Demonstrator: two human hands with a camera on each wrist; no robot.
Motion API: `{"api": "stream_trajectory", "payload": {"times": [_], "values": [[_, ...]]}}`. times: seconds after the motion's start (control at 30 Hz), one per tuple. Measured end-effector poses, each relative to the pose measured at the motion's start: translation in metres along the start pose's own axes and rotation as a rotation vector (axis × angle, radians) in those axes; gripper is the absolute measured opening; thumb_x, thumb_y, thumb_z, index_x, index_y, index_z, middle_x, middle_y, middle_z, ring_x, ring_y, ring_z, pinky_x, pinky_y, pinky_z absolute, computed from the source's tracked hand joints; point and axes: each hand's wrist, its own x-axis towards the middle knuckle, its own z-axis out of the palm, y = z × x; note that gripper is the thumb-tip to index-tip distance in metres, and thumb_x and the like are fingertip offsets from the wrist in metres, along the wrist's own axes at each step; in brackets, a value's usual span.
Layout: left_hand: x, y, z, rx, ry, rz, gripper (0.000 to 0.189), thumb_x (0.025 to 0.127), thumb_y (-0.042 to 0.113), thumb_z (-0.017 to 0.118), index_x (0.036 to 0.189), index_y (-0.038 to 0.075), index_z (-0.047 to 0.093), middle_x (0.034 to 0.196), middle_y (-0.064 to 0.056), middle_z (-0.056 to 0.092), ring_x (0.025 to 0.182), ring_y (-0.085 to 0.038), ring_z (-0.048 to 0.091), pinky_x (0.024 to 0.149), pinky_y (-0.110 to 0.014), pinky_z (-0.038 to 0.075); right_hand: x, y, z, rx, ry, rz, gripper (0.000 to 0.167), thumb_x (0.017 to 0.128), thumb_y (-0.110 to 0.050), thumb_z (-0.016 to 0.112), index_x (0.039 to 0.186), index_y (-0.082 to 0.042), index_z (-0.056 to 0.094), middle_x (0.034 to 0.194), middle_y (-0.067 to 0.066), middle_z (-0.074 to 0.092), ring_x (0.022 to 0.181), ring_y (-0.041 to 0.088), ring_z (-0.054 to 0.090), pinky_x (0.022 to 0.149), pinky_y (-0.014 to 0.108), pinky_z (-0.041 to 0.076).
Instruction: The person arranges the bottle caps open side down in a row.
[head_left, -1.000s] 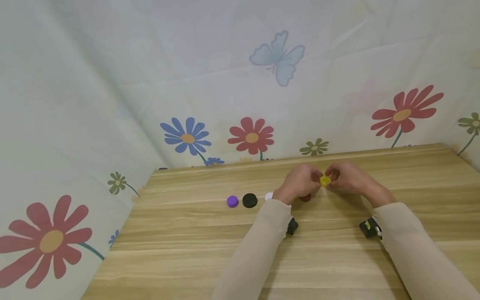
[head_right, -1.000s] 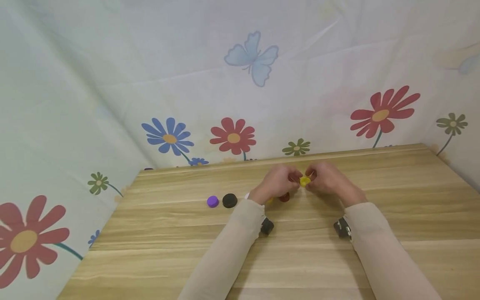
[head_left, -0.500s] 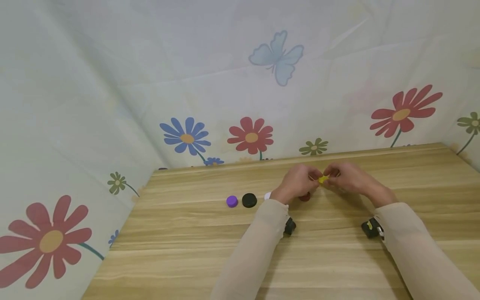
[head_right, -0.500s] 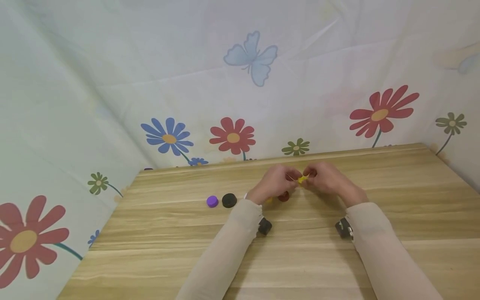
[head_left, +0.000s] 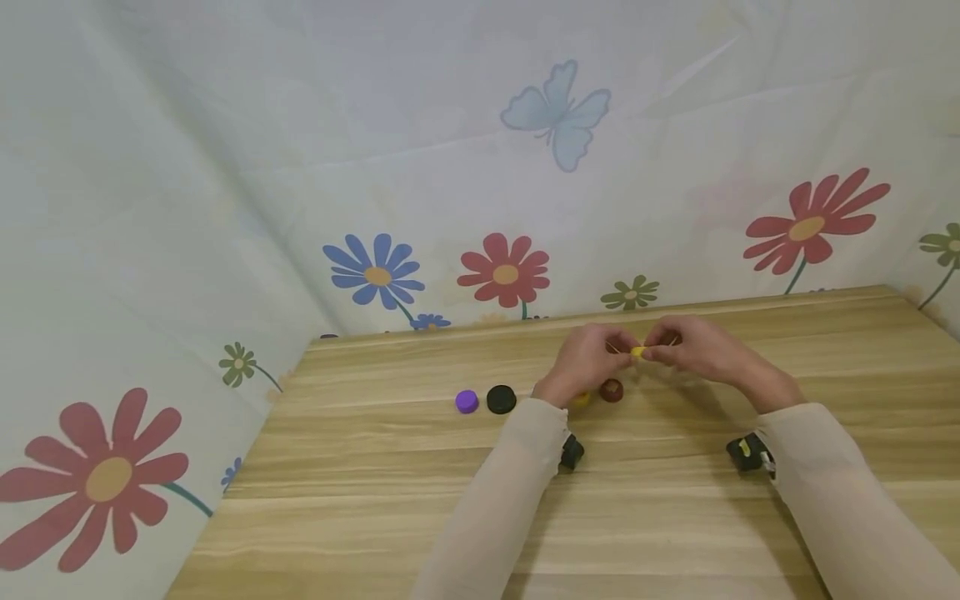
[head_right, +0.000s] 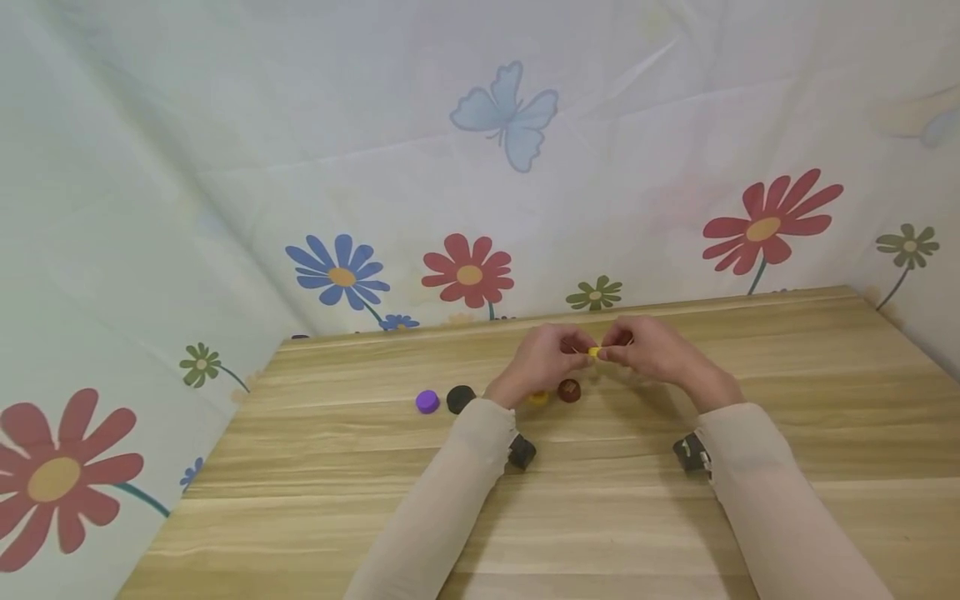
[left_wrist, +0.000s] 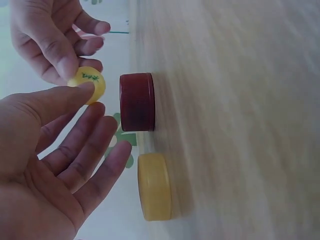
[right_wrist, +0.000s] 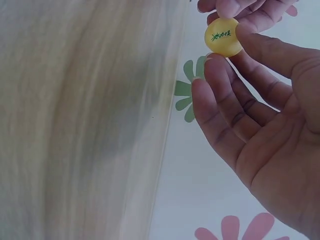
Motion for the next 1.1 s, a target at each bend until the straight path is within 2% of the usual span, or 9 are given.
{"api": "stream_trajectory", "payload": {"times": [0.3, 0.6, 0.77, 0.93, 1.1], "values": [[-0.0026, 0.0006, -0.0014, -0.002, 0.02, -0.005, 0.012, 0.1, 0.019, 0.077, 0.11, 0.012, 0.08, 0.099, 0.005, 0.076, 0.089, -0.004, 0.065, 0.079, -0.018, 0.05, -0.0022, -0.0019, -0.0017, 0.019, 0.026, -0.018, 0.018, 0.101, -0.009, 0.074, 0.111, 0.006, 0.069, 0.101, 0.013, 0.072, 0.084, 0.024, 0.068, 0.066, 0.032, 0.056], [-0.0031, 0.0028, -0.0042, 0.0, 0.032, -0.002, 0.017, 0.101, 0.019, 0.076, 0.116, 0.012, 0.08, 0.105, 0.002, 0.078, 0.093, -0.006, 0.069, 0.082, -0.017, 0.052, -0.0031, -0.0066, -0.0027, 0.023, 0.035, -0.011, 0.017, 0.104, -0.011, 0.07, 0.112, 0.004, 0.069, 0.099, 0.012, 0.073, 0.082, 0.026, 0.069, 0.067, 0.035, 0.056], [-0.0029, 0.0027, -0.0054, 0.002, 0.044, 0.018, 0.02, 0.1, 0.016, 0.077, 0.12, 0.011, 0.078, 0.107, 0.001, 0.078, 0.092, -0.005, 0.071, 0.08, -0.015, 0.053, -0.0028, -0.0071, -0.0024, 0.032, 0.042, -0.011, 0.016, 0.105, -0.009, 0.067, 0.113, 0.004, 0.069, 0.1, 0.016, 0.072, 0.081, 0.027, 0.069, 0.067, 0.037, 0.057], [-0.0031, 0.0023, -0.0065, -0.002, 0.049, 0.038, 0.025, 0.098, 0.014, 0.08, 0.123, 0.012, 0.077, 0.105, 0.001, 0.078, 0.091, -0.005, 0.072, 0.078, -0.014, 0.053, -0.0026, -0.0078, -0.0025, 0.039, 0.049, -0.007, 0.015, 0.106, -0.009, 0.066, 0.113, 0.004, 0.069, 0.1, 0.016, 0.073, 0.08, 0.028, 0.069, 0.066, 0.037, 0.057], [-0.0051, 0.0025, -0.006, -0.02, 0.046, 0.06, 0.031, 0.097, 0.012, 0.08, 0.128, 0.013, 0.077, 0.106, -0.002, 0.079, 0.09, -0.006, 0.073, 0.076, -0.014, 0.053, -0.0036, -0.007, -0.0021, 0.042, 0.043, 0.0, 0.018, 0.107, -0.008, 0.064, 0.115, 0.007, 0.068, 0.098, 0.015, 0.072, 0.08, 0.026, 0.07, 0.069, 0.041, 0.059]]}}
